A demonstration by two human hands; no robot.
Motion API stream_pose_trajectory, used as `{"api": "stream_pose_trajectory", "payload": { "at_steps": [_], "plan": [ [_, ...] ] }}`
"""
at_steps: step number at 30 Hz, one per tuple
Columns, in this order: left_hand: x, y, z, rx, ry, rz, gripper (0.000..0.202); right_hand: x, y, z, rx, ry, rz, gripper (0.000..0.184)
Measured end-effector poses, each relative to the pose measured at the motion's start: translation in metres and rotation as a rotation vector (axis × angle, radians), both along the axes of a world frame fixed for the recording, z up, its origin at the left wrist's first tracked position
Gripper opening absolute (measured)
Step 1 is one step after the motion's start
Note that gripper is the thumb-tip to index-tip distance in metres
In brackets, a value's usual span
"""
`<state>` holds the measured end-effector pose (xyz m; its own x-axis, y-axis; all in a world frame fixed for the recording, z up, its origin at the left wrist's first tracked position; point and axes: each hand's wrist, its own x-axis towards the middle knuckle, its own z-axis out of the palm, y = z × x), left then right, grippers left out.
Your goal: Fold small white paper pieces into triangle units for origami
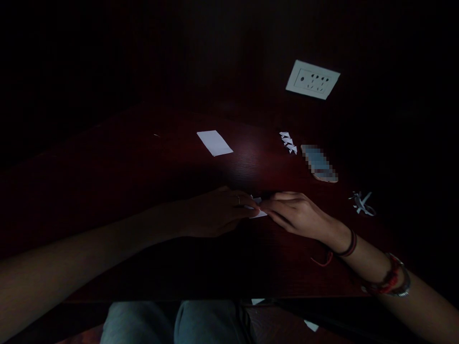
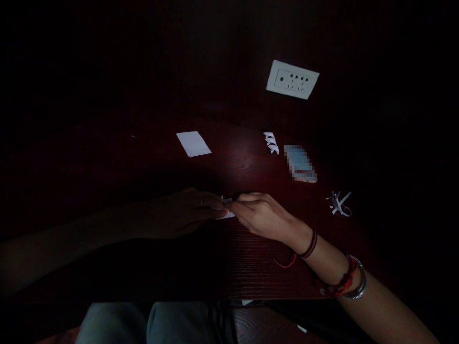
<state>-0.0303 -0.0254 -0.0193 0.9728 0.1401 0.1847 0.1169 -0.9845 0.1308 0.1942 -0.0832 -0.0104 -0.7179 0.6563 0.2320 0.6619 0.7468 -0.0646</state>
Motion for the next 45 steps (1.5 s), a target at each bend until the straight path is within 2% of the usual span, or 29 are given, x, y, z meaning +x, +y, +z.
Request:
{"api": "stream_pose_trajectory", "payload": {
  "at_steps": [9, 13, 16, 19, 27, 36, 41, 45],
  "plan": [
    [-0.002, -0.001, -0.004, 0.042, 0.033, 0.022, 0.047, -0.002, -0.002, 0.002, 0.016, -0.079, -0.042, 0.024],
    [-0.002, -0.002, -0.001, 0.053, 0.041, 0.029, 0.047, 0.003, -0.003, 0.001, -0.002, -0.006, -0.04, 0.022],
    [-0.002, -0.003, 0.002, 0.067, 0.063, 0.047, 0.047, 0.006, -0.002, -0.001, -0.03, 0.126, -0.036, 0.018],
    [-0.001, -0.004, 0.002, 0.091, 0.068, 0.055, 0.047, 0.004, -0.001, 0.0, -0.085, 0.241, -0.088, 0.019],
    [0.0, -0.009, -0.001, 0.137, 0.045, 0.068, 0.044, -0.009, -0.001, 0.006, -0.259, 0.334, -0.23, 0.026],
    [0.0, -0.014, 0.005, 0.087, 0.07, 0.05, 0.041, -0.014, 0.0, -0.006, -0.47, 0.586, -0.341, 0.031],
    [0.001, -0.014, 0.002, 0.084, 0.057, 0.068, 0.044, -0.018, -0.001, -0.009, -0.443, 0.632, -0.383, 0.031],
    [0.0, -0.014, 0.0, 0.082, 0.058, 0.075, 0.045, -0.021, -0.005, -0.006, -0.336, 0.583, -0.37, 0.032]
  ]
}}
